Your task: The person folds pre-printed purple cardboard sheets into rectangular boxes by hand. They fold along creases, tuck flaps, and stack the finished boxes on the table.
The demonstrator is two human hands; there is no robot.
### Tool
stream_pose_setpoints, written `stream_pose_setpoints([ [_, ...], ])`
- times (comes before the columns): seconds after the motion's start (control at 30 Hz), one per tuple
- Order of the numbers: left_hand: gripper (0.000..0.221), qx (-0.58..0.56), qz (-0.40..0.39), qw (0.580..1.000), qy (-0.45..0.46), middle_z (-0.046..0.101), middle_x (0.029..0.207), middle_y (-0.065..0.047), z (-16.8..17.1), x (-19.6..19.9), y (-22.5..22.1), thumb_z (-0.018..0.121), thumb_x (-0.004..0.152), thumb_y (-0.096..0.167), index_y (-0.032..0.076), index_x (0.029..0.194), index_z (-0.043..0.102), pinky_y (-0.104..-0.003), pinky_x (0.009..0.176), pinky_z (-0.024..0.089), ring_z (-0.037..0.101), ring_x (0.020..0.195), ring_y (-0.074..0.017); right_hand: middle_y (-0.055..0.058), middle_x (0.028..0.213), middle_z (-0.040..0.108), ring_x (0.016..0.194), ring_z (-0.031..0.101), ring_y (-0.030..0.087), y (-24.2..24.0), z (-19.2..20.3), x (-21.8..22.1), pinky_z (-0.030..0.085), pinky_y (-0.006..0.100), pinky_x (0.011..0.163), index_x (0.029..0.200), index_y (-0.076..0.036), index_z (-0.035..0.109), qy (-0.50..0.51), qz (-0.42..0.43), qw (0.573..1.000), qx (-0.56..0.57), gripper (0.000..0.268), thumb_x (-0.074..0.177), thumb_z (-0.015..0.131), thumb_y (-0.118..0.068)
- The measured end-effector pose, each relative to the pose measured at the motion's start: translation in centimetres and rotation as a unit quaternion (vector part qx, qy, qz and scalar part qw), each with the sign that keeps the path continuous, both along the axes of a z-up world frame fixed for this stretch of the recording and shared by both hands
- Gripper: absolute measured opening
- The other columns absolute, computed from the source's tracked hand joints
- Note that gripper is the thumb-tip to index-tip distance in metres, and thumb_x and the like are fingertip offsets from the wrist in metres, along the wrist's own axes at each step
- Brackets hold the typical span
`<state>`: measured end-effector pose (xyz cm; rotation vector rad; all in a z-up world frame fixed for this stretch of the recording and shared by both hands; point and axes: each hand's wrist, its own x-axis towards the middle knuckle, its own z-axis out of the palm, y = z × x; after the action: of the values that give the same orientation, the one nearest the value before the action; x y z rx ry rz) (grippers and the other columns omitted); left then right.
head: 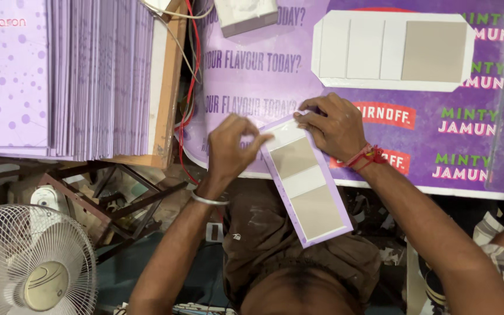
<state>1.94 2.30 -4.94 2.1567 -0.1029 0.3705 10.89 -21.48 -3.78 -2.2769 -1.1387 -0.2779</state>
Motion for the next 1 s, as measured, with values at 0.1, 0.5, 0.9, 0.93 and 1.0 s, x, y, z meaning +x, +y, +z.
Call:
stream_pose_setpoints([
  [0.1,0.036,0.070,0.050,0.983,0.161,0.067,0.076,-0.006,0.0,2.3,-1.0,0.087,0.081,0.037,0.007,0.084,0.067,-0.040,0.056,0.050,0.066,0.065,-0.0199,-0.002,0.105,0.070,0.086,0.061,0.019,-0.2,-0.4,-0.2,0.050,0.035,0.071,0.091,-0.012,0.075,0.013,-0.004,1.000,-0.005,0.007,0.086,0.081,-0.012],
  [0.5,0.044,0.157,0.067,0.939,0.300,0.065,0.065,-0.005,2.8,-0.1,2.2,0.089,0.068,0.043,0.009,0.073,0.062,-0.038,0.054,0.045,0.060,0.057,-0.0189,-0.002,0.106,0.070,0.086,0.060,0.019,-0.3,-0.4,-0.4,0.046,0.036,0.071,0.088,-0.009,0.068,-0.006,-0.013,1.000,-0.014,0.010,0.088,0.077,-0.012],
  [0.9,0.028,0.224,-0.007,0.975,0.003,0.054,0.064,-0.008,1.1,-11.4,-5.5,0.081,0.078,0.026,0.012,0.073,0.057,-0.046,0.053,0.043,0.058,0.059,-0.0304,-0.001,0.107,0.068,0.086,0.058,0.021,-0.3,-0.8,-1.5,0.042,0.037,0.070,0.094,-0.008,0.065,-0.063,-0.038,0.997,-0.032,0.013,0.089,0.077,-0.010],
  [0.93,0.032,0.181,-0.003,0.983,0.017,0.054,0.064,-0.008,1.3,-12.7,-6.2,0.083,0.078,0.027,0.012,0.071,0.055,-0.045,0.052,0.043,0.057,0.058,-0.0299,-0.001,0.108,0.068,0.086,0.058,0.021,-0.1,-0.9,-1.5,0.042,0.037,0.071,0.095,-0.008,0.065,-0.071,-0.031,0.997,-0.027,0.013,0.090,0.077,-0.010],
  [1.0,0.039,0.091,-0.002,0.995,0.039,0.053,0.063,-0.008,1.7,-13.5,-7.3,0.085,0.078,0.028,0.012,0.068,0.051,-0.043,0.051,0.043,0.055,0.055,-0.0290,0.000,0.108,0.067,0.086,0.058,0.021,0.2,-1.1,-1.0,0.042,0.037,0.072,0.095,-0.008,0.064,-0.060,-0.033,0.997,-0.035,0.013,0.091,0.076,-0.011],
])
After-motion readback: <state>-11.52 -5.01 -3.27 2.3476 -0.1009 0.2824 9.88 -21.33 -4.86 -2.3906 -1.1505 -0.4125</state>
